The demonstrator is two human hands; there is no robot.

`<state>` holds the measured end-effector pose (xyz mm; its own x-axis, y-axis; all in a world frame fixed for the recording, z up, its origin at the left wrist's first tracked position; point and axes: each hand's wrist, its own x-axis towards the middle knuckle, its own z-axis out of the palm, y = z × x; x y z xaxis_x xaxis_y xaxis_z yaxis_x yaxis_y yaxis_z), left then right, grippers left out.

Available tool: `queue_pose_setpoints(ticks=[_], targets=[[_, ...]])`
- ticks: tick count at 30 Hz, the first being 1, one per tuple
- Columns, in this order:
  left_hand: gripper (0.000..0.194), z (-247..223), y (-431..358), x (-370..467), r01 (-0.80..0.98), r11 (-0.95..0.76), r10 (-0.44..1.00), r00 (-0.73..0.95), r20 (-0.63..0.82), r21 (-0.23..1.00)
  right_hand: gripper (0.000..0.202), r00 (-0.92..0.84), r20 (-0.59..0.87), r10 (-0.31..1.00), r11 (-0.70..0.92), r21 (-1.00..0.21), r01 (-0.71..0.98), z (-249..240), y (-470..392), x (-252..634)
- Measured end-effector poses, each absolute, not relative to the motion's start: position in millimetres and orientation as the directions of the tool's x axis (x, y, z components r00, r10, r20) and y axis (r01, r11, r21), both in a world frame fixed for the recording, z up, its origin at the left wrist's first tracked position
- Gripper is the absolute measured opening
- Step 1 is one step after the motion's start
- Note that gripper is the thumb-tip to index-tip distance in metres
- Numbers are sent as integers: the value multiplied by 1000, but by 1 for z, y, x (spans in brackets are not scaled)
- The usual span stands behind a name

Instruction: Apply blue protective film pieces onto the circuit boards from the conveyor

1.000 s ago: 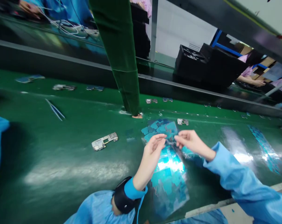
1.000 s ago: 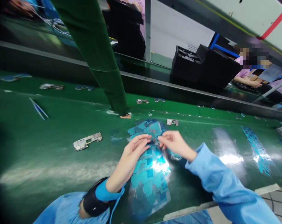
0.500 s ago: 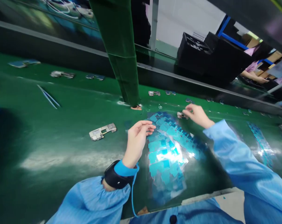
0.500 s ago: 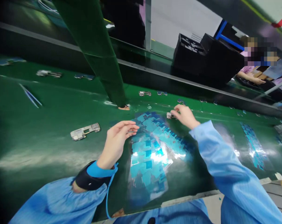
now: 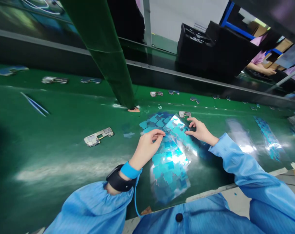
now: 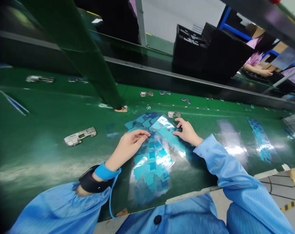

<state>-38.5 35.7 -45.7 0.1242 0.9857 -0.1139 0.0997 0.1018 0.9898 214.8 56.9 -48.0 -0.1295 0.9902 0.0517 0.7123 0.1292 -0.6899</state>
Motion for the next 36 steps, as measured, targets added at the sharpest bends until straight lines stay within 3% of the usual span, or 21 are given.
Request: queue_pose_setpoints(ticks=[3, 4, 8, 10, 13, 15, 17, 20, 27, 36], targets=[[7, -44, 33, -35, 53, 105, 986, 126, -111, 993, 20, -145, 9, 989, 97, -786, 610, -32, 61, 208], [11, -42, 32, -34, 26, 110, 986, 120, -113, 994, 17, -151, -2, 989, 85, -821, 565, -27, 61, 204], [32, -32, 27, -29, -152, 162, 982, 123, -144, 975, 27, -146, -24, 989, 34, -923, 383, -9, 51, 179], [33, -28, 26, -30, -251, 205, 975, 132, -176, 946, 36, -141, -24, 990, 21, -951, 309, -8, 44, 163], [27, -26, 27, -35, -354, 258, 965, 142, -221, 899, 65, -125, 50, 991, 81, -964, 255, -13, 35, 142], [26, -27, 29, -38, -405, 278, 960, 144, -239, 871, 58, -136, 162, 977, 200, -920, 336, -18, 31, 132], [24, -29, 30, -40, -462, 285, 959, 138, -249, 840, 37, -173, 261, 950, 311, -842, 441, -24, 31, 127], [22, -32, 29, -37, -541, 289, 957, 129, -261, 790, 23, -190, 351, 917, 398, -764, 508, -31, 34, 124], [22, -42, 30, -34, -632, 262, 954, 55, -295, 729, 17, -243, 539, 807, 574, -614, 542, -47, 40, 118], [26, -44, 32, -36, -643, 323, 931, 83, -356, 694, 15, -342, 555, 758, 631, -493, 599, -43, 39, 112]])
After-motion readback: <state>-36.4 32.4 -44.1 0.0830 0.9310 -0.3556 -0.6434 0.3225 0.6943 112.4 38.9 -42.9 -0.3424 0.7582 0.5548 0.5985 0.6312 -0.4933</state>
